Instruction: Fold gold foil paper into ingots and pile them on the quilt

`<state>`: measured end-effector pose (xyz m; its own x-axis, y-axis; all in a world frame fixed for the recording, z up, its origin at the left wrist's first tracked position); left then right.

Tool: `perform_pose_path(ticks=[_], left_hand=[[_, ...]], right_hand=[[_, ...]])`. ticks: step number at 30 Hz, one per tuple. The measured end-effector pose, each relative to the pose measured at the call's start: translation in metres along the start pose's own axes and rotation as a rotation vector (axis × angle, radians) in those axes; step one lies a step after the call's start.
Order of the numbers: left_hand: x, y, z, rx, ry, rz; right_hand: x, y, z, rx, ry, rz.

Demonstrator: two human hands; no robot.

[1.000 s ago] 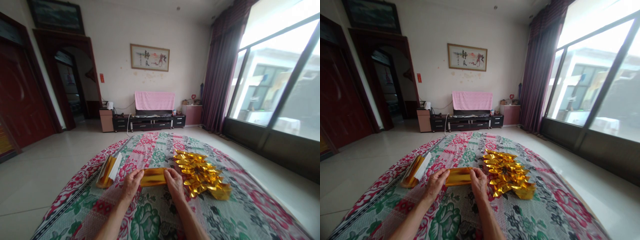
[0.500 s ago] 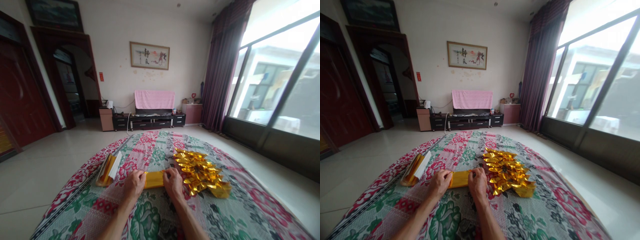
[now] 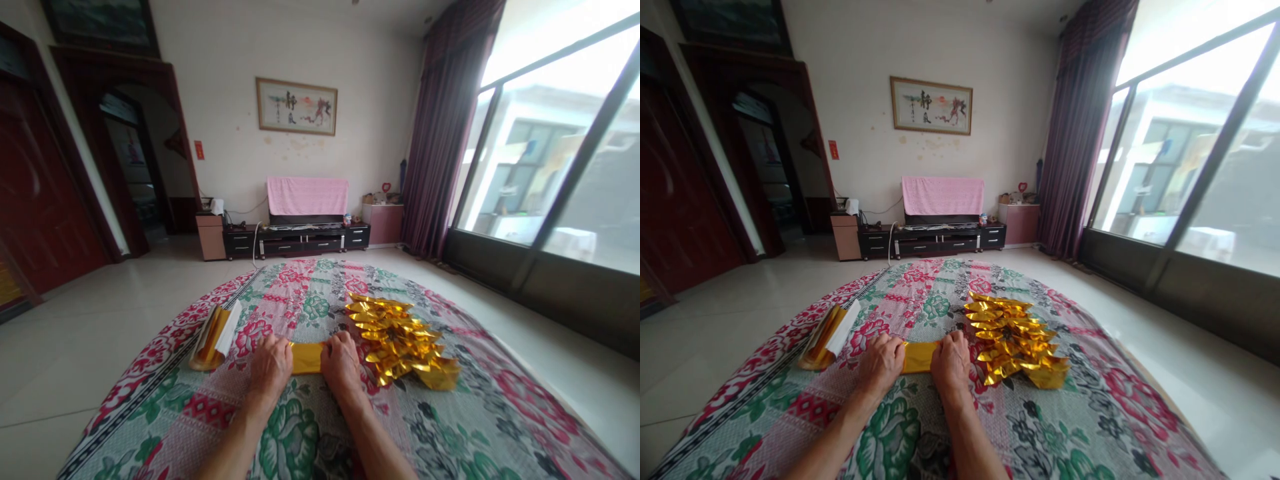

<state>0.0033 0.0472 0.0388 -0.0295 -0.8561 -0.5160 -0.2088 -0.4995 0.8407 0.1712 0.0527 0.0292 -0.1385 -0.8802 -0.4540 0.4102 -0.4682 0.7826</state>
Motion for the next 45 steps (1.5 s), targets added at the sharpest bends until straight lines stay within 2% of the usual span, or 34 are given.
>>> perform_pose_path(ticks=[8,12,17,24,28,33,45], left_hand=[[0.001,-0.001,0.000,-0.015,0.008,0.016],[0.001,-0.001,0.003,0.003,0.004,-0.031],[-0.002,0.004,-0.008,0.055,-0.105,-0.052],[-0.002,-0.008,-0.016,0.044,-0.174,0.083],[-0.001,-0.013,-0.012,0.034,-0.149,0.140],[0.002,-0.013,-0.013,0.071,-0.162,0.141],[0.014,-0.012,-0.012,0.155,-0.212,0.139]], right_hand=[[0.000,0.000,-0.001,-0.009,-0.006,0.007],[0.000,0.000,0.002,-0.048,0.024,0.002],[-0.001,-0.001,0.013,-0.040,0.129,0.023],[0.000,-0.010,0.017,-0.020,0.195,0.138],[0.003,-0.009,0.014,-0.037,0.164,0.127],[0.012,-0.002,0.019,-0.027,0.154,0.089],[0.025,0.002,0.021,-0.048,0.204,0.124]])
Point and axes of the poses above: each hand's wrist, its own x-axis away from the middle knuckle, its own y-axis out of the back of the hand, z = x × y, the point moved 9 cm from there along -x, towards the middle knuckle, and after that the axes turned 1 degree about -y, right-handed, at the moved point
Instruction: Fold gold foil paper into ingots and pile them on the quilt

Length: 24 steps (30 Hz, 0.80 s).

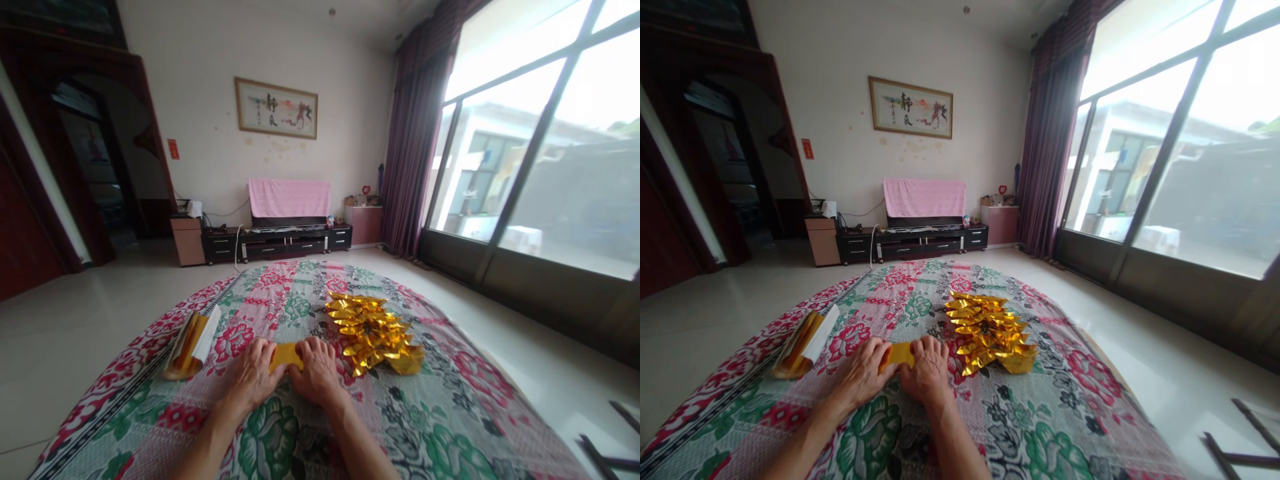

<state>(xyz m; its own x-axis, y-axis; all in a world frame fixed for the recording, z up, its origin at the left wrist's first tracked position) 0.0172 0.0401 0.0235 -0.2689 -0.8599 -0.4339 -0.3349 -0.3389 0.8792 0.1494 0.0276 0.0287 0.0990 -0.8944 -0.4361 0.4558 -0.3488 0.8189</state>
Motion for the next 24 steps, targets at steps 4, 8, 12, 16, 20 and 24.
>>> perform_pose_path(ticks=[4,8,12,16,20,24], left_hand=[[0.001,-0.002,0.004,0.046,0.000,0.009],[0.000,-0.005,0.009,0.074,0.022,0.068],[-0.001,-0.007,0.016,0.083,0.039,0.133],[-0.002,-0.007,0.022,0.121,0.032,0.174],[0.000,-0.002,0.022,0.199,0.004,0.205],[0.001,0.003,0.020,0.291,-0.025,0.235]], right_hand=[[0.000,-0.002,-0.003,-0.029,-0.001,0.026],[-0.001,-0.005,-0.006,-0.047,0.017,0.073],[-0.001,-0.003,-0.008,-0.069,0.051,0.109],[-0.002,-0.002,-0.010,-0.092,0.063,0.136],[-0.004,-0.002,-0.011,-0.106,0.041,0.154],[-0.005,-0.004,-0.013,-0.128,0.022,0.165]])
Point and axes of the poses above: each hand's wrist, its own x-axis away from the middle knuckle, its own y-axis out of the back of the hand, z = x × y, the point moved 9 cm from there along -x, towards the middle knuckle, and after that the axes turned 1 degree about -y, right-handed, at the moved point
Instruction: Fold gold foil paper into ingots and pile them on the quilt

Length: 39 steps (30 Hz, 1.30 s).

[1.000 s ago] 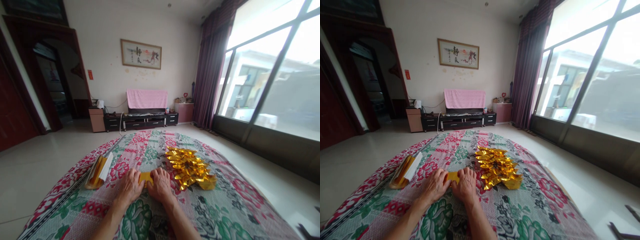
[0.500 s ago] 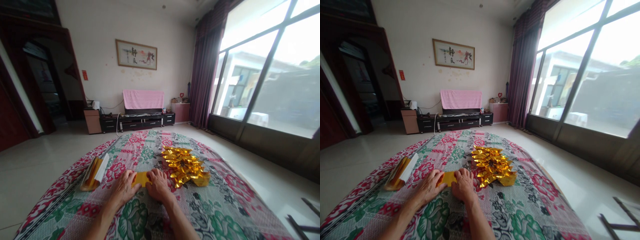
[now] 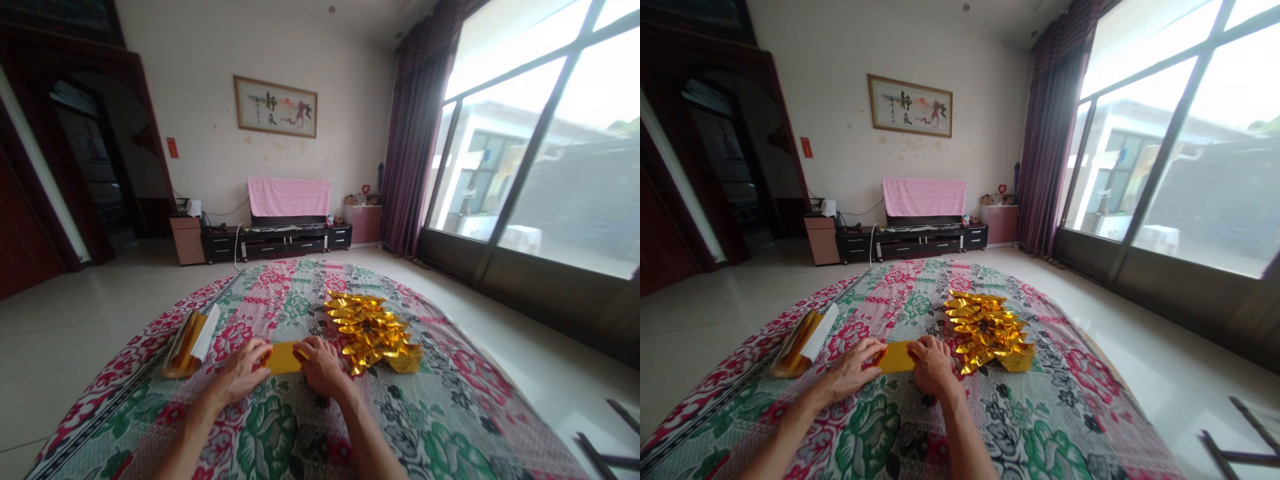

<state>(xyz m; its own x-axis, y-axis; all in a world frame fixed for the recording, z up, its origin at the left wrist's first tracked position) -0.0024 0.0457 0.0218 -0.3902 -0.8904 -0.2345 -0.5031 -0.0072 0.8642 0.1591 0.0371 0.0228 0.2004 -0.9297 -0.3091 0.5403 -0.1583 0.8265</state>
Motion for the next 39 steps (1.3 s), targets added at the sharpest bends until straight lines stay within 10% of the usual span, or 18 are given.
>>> perform_pose_path(ticks=[15,30,39], left_hand=[[0.000,-0.005,0.013,0.133,-0.041,0.101],[-0.004,0.005,-0.014,-0.195,0.133,-0.259],[-0.006,-0.001,0.003,-0.036,0.093,-0.131]], right_hand=[[-0.005,-0.004,-0.008,-0.098,-0.008,0.051],[0.002,0.003,0.007,0.015,-0.047,-0.132],[-0.004,-0.004,-0.004,-0.057,-0.027,0.009]])
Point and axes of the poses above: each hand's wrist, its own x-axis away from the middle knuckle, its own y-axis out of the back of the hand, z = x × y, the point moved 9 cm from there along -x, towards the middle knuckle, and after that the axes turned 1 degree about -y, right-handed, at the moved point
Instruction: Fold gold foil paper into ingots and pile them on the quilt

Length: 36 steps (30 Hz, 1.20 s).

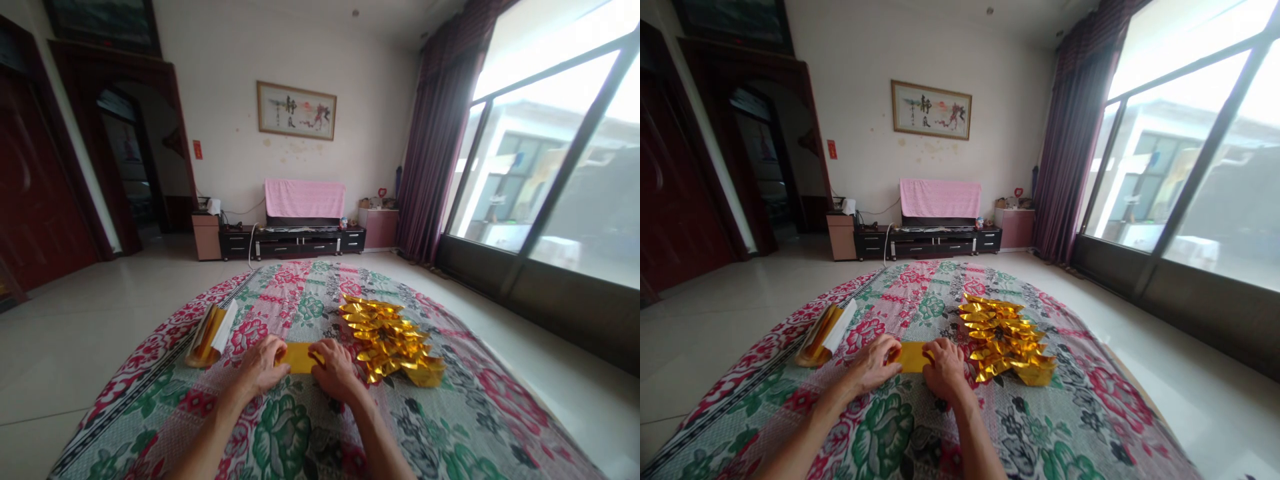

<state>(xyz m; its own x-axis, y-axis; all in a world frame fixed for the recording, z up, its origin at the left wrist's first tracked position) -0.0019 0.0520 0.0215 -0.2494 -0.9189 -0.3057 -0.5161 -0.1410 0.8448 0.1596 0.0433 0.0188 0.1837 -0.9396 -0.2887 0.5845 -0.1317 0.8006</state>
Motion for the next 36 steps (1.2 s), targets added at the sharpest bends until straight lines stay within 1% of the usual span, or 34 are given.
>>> perform_pose_path(ticks=[3,7,12,16,19,22,26,29,33,36], left_hand=[[0.000,-0.001,0.010,0.117,-0.033,0.051],[0.001,0.001,0.016,0.201,-0.061,0.049],[0.004,0.004,0.007,0.143,-0.099,0.060],[0.005,0.010,-0.001,0.086,-0.097,0.034],[0.005,0.012,-0.007,0.047,-0.091,0.000],[0.005,0.012,-0.010,0.002,-0.063,-0.049],[0.004,0.009,-0.012,-0.058,-0.043,-0.102],[0.003,0.006,-0.011,-0.063,-0.051,-0.105],[0.004,0.007,-0.012,-0.064,-0.068,-0.117],[0.004,0.008,-0.014,-0.061,-0.089,-0.120]], right_hand=[[0.000,-0.001,-0.002,-0.023,0.006,0.013],[0.000,-0.003,-0.005,-0.026,0.010,-0.011],[-0.001,-0.003,-0.004,-0.013,0.020,0.001],[0.001,0.001,0.002,0.010,0.019,0.052],[0.002,0.005,0.006,0.017,0.026,0.058],[0.003,0.007,0.008,-0.005,0.030,0.023],[0.003,0.011,0.009,0.020,0.012,-0.085],[0.004,0.009,0.011,0.053,0.016,-0.113],[0.004,0.008,0.009,0.086,-0.015,-0.163],[0.002,0.004,0.010,0.112,-0.027,-0.144]])
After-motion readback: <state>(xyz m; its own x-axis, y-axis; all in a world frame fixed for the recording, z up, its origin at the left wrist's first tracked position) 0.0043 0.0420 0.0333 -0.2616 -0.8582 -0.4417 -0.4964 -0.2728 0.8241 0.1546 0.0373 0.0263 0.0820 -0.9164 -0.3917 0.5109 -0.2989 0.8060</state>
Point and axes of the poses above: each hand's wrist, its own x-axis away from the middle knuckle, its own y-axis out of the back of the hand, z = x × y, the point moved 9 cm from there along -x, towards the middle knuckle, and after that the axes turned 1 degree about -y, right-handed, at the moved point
